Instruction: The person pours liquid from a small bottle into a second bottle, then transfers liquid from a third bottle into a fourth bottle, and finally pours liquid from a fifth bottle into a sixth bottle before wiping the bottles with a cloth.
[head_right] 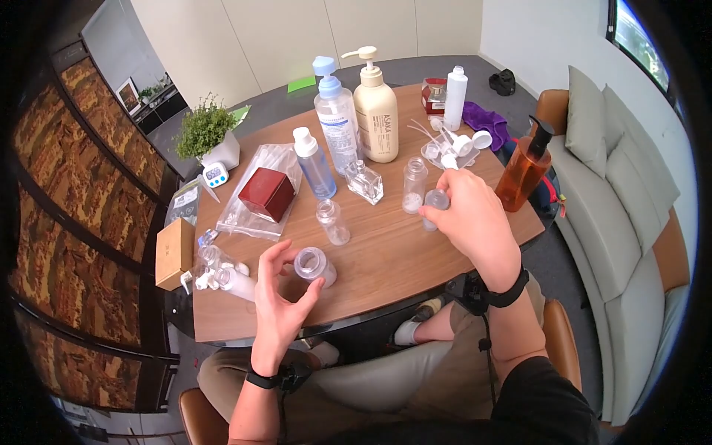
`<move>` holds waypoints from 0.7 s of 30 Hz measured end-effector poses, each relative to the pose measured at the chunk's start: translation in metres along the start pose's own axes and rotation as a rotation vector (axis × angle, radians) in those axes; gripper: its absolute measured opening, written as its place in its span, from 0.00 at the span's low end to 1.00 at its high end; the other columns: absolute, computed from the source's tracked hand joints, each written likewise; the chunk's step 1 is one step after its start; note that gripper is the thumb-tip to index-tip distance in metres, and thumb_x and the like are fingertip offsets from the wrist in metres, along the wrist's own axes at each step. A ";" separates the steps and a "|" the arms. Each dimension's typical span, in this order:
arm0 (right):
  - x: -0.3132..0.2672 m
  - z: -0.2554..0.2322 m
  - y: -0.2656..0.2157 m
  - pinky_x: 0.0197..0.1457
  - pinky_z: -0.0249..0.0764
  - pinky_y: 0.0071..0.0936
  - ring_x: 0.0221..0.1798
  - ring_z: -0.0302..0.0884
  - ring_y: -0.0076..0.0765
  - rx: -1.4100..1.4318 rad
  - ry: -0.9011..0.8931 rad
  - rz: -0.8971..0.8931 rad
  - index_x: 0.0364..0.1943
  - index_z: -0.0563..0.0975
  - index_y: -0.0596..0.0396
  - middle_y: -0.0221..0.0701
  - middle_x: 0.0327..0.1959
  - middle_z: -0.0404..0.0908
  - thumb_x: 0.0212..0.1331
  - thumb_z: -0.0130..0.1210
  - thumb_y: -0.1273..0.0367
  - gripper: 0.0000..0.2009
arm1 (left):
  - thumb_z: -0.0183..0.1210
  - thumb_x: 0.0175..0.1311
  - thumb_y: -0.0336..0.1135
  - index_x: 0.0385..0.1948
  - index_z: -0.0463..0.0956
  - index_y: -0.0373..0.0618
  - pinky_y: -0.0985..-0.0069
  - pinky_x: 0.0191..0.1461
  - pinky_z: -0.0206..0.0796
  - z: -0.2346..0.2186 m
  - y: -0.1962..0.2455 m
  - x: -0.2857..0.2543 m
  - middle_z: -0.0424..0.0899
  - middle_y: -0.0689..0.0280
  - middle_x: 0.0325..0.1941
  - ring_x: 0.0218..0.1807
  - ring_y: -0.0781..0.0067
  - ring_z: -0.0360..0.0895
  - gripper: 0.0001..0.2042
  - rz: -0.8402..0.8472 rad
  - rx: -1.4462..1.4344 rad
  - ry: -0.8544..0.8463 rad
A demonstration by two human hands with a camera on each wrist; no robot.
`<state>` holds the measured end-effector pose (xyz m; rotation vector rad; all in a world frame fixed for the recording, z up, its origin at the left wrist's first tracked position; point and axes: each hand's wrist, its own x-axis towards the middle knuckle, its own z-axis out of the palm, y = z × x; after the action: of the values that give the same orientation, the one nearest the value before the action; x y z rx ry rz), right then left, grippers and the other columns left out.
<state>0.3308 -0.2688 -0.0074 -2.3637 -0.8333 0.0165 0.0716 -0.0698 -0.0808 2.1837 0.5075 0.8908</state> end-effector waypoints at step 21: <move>-0.031 0.064 -0.061 0.56 0.85 0.43 0.48 0.89 0.47 0.466 -0.328 -0.624 0.67 0.75 0.57 0.44 0.54 0.85 0.66 0.72 0.73 0.26 | 0.83 0.53 0.32 0.76 0.66 0.39 0.66 0.62 0.68 -0.038 0.012 -0.008 0.89 0.56 0.57 0.58 0.65 0.84 0.47 0.250 -0.198 0.100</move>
<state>0.2580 -0.2142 -0.0306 -1.6144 -1.5095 0.3109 0.0392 -0.0647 -0.0564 2.0562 0.1842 1.1372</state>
